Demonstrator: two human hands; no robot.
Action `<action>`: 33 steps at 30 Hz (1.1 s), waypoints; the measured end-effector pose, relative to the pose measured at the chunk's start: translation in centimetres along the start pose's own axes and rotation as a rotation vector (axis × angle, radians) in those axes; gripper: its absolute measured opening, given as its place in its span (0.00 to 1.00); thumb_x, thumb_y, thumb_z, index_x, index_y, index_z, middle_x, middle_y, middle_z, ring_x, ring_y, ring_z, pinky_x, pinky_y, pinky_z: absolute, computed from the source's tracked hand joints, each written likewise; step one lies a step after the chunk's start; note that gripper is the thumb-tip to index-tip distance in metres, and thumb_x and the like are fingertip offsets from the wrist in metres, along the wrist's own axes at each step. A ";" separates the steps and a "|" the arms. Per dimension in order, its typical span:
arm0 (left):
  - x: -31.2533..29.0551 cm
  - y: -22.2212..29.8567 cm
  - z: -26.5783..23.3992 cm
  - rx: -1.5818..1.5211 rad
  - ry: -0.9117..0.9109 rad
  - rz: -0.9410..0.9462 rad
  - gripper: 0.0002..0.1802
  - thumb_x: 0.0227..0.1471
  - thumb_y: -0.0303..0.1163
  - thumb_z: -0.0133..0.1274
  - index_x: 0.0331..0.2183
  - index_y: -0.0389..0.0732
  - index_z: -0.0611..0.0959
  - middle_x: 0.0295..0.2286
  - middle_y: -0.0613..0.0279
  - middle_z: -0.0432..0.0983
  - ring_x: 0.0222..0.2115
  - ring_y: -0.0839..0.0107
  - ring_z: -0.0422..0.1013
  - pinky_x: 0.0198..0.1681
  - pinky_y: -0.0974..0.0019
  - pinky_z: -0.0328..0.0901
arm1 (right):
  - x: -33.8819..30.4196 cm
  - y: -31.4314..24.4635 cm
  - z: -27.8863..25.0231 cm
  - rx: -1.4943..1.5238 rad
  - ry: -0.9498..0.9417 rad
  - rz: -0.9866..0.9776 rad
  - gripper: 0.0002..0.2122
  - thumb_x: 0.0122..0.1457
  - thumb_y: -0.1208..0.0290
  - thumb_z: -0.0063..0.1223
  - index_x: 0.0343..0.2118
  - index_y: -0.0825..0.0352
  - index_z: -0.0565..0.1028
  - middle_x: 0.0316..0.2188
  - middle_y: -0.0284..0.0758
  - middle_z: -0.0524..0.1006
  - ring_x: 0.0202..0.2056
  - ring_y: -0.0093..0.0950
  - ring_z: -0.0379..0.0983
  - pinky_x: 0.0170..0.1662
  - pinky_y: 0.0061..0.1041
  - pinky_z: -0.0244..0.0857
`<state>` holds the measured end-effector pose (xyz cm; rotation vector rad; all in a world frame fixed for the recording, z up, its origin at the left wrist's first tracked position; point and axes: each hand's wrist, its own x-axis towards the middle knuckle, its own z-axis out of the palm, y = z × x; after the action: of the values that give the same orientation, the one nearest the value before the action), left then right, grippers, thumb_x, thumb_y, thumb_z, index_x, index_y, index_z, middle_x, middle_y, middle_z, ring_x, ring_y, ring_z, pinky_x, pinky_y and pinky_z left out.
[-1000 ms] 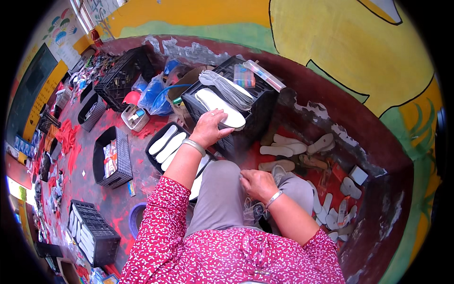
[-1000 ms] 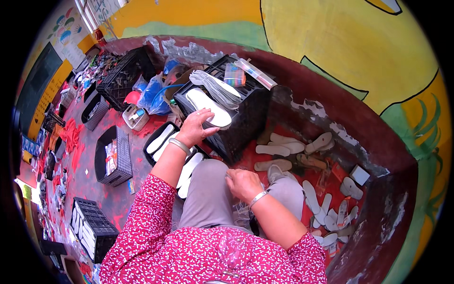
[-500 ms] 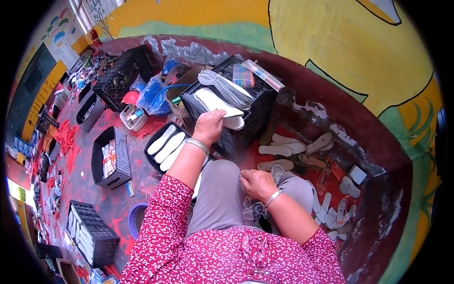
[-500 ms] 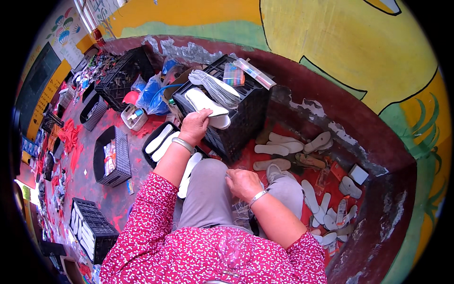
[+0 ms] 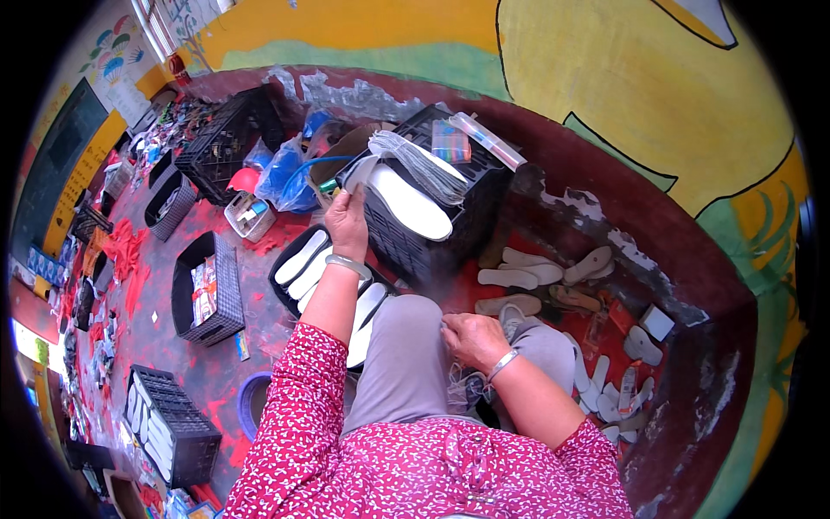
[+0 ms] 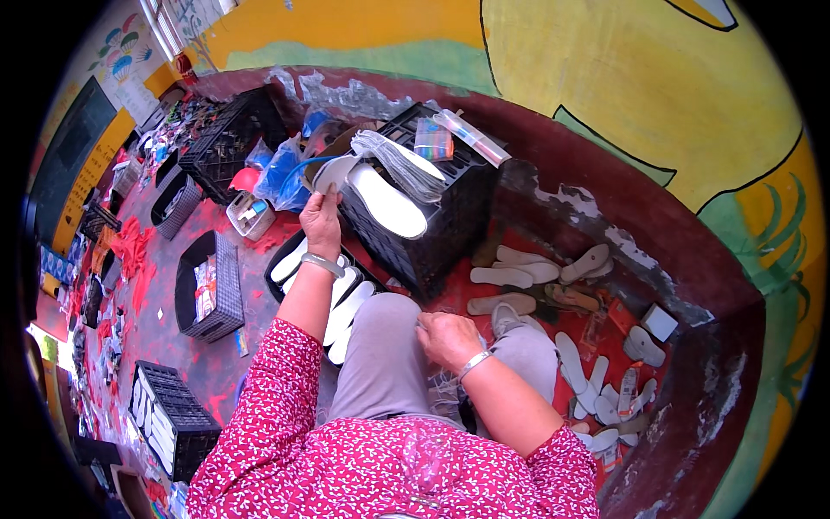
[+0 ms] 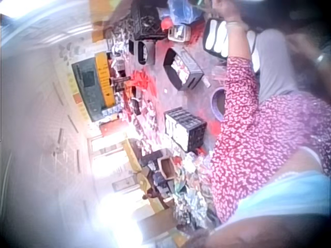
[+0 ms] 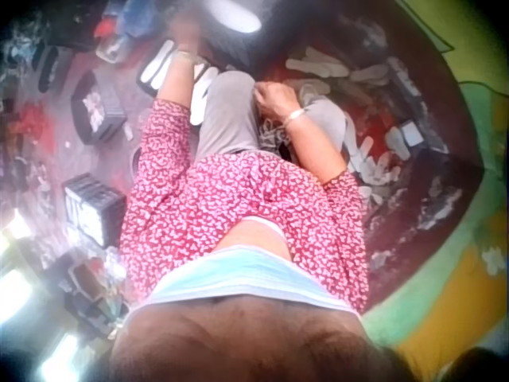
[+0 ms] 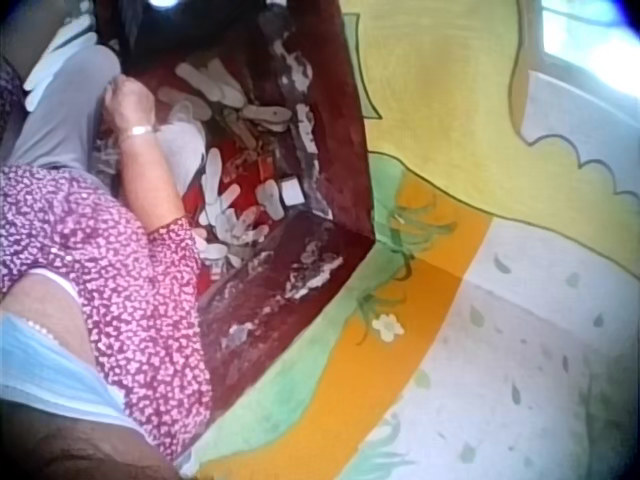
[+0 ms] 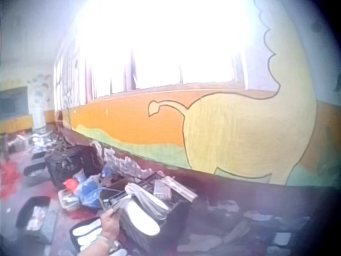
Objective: The person wipes and cleans shoe insoles by hand using a cloth, then places them into a storage crate.
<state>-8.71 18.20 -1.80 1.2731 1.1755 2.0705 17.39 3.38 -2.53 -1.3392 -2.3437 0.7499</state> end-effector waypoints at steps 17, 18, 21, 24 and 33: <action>2.1 8.0 -8.7 -0.332 0.329 -0.012 0.09 0.60 0.30 0.45 0.41 0.39 0.74 0.36 0.63 0.74 0.35 0.75 0.71 0.37 0.70 0.70 | 1.4 2.8 0.9 0.255 0.311 0.131 0.17 0.54 0.64 0.53 0.46 0.65 0.75 0.33 0.41 0.80 0.35 0.36 0.77 0.39 0.30 0.69; 2.1 5.9 -9.0 -0.370 0.299 -0.055 0.09 0.60 0.30 0.45 0.42 0.39 0.74 0.36 0.63 0.74 0.35 0.75 0.71 0.37 0.69 0.70 | 1.9 2.7 1.2 0.427 0.263 0.201 0.19 0.54 0.65 0.54 0.48 0.67 0.73 0.32 0.40 0.80 0.34 0.33 0.77 0.38 0.27 0.69; 1.2 2.3 -7.1 -0.387 0.328 -0.207 0.10 0.60 0.31 0.45 0.41 0.38 0.73 0.36 0.61 0.73 0.34 0.72 0.72 0.37 0.68 0.71 | 5.2 2.9 1.9 0.870 0.115 0.381 0.27 0.53 0.70 0.58 0.55 0.74 0.64 0.31 0.34 0.78 0.31 0.19 0.73 0.36 0.18 0.66; 0.1 2.1 -5.4 -0.454 0.355 -0.293 0.10 0.59 0.33 0.45 0.42 0.40 0.73 0.37 0.60 0.74 0.35 0.70 0.73 0.38 0.65 0.72 | 5.8 3.3 2.8 1.103 0.145 0.450 0.25 0.53 0.71 0.57 0.54 0.74 0.66 0.34 0.36 0.78 0.33 0.21 0.73 0.37 0.19 0.67; -4.0 10.8 -6.6 -0.571 0.092 -0.196 0.10 0.58 0.30 0.47 0.43 0.41 0.75 0.37 0.62 0.77 0.34 0.72 0.74 0.35 0.68 0.71 | 4.5 1.5 0.9 1.085 0.111 0.296 0.22 0.53 0.72 0.58 0.51 0.72 0.69 0.35 0.33 0.77 0.35 0.19 0.71 0.39 0.18 0.66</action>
<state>-11.85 6.63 3.87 0.7686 0.6323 2.1153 15.75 7.64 -4.04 -1.1182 -1.2335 1.6402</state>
